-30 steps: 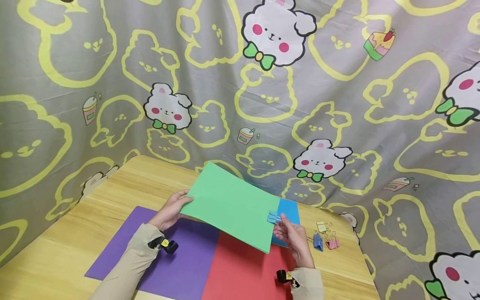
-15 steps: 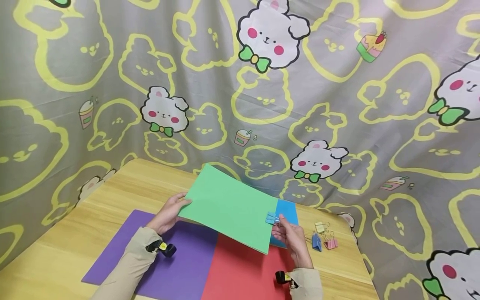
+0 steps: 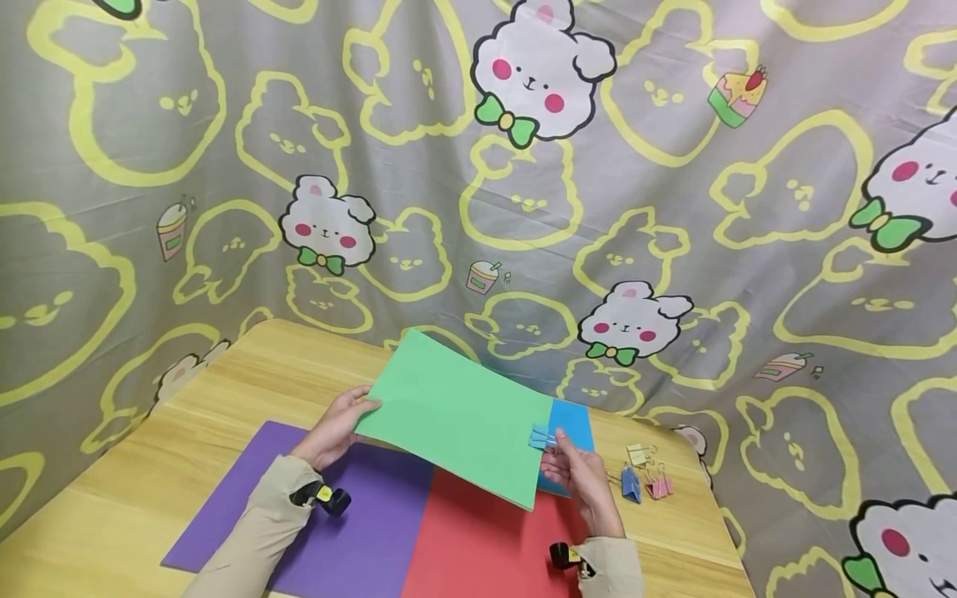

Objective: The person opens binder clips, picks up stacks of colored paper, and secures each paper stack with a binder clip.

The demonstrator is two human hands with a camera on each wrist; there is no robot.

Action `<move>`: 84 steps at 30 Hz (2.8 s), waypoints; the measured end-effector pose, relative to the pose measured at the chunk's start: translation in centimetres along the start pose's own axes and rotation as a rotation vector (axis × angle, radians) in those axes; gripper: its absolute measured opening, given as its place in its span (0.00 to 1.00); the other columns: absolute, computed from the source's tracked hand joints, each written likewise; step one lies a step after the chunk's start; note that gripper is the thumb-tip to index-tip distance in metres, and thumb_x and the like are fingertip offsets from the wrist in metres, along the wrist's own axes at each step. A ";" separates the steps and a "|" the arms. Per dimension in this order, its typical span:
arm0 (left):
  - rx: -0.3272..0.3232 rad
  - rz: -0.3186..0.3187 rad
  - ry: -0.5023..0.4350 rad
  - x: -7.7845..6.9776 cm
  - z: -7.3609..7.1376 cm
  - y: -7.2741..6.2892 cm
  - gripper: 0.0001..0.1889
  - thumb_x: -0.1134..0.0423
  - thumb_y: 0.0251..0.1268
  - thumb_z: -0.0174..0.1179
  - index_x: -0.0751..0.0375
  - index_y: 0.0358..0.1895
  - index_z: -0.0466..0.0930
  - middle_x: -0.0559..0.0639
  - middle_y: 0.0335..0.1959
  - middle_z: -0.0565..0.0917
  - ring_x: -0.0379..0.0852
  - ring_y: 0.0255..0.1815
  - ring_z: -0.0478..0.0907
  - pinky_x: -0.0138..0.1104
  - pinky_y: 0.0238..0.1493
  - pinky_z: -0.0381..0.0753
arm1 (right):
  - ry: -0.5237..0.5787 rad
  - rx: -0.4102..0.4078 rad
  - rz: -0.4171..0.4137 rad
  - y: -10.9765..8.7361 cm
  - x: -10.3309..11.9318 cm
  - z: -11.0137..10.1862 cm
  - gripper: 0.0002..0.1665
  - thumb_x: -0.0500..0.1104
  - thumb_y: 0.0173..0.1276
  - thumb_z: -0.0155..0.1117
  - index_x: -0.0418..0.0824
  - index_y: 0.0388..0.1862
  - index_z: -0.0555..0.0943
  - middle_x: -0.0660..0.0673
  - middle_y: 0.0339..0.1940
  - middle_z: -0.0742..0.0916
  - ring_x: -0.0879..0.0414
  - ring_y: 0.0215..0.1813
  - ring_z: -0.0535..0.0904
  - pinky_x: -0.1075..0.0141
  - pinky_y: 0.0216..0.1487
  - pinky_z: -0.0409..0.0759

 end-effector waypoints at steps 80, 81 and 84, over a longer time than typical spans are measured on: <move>0.008 0.011 -0.014 -0.3 -0.1 -0.2 0.28 0.61 0.84 0.47 0.74 0.76 0.53 0.41 0.41 0.85 0.35 0.37 0.87 0.32 0.41 0.90 | 0.072 0.151 0.057 -0.2 0.3 0.1 0.18 0.51 0.80 0.60 0.39 0.43 0.89 0.52 0.31 0.92 0.60 0.37 0.90 0.66 0.48 0.90; 0.009 0.011 -0.014 -0.4 -0.1 -0.2 0.28 0.61 0.84 0.47 0.74 0.76 0.52 0.41 0.41 0.85 0.36 0.36 0.87 0.32 0.41 0.90 | 0.074 0.149 0.058 -0.2 0.3 0.0 0.18 0.51 0.80 0.60 0.39 0.43 0.89 0.52 0.31 0.92 0.60 0.37 0.90 0.66 0.48 0.90; 0.010 0.014 -0.015 -0.4 0.0 -0.2 0.28 0.61 0.84 0.47 0.73 0.76 0.53 0.41 0.41 0.85 0.36 0.36 0.87 0.32 0.40 0.90 | 0.078 0.146 0.062 -0.1 0.2 0.0 0.18 0.51 0.80 0.60 0.40 0.43 0.89 0.52 0.31 0.92 0.60 0.37 0.90 0.67 0.47 0.90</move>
Point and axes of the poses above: each hand's wrist, its own y-axis towards the middle knuckle, its own z-axis out of the palm, x = y × z, the point moved 5 cm from there along y, towards the middle knuckle
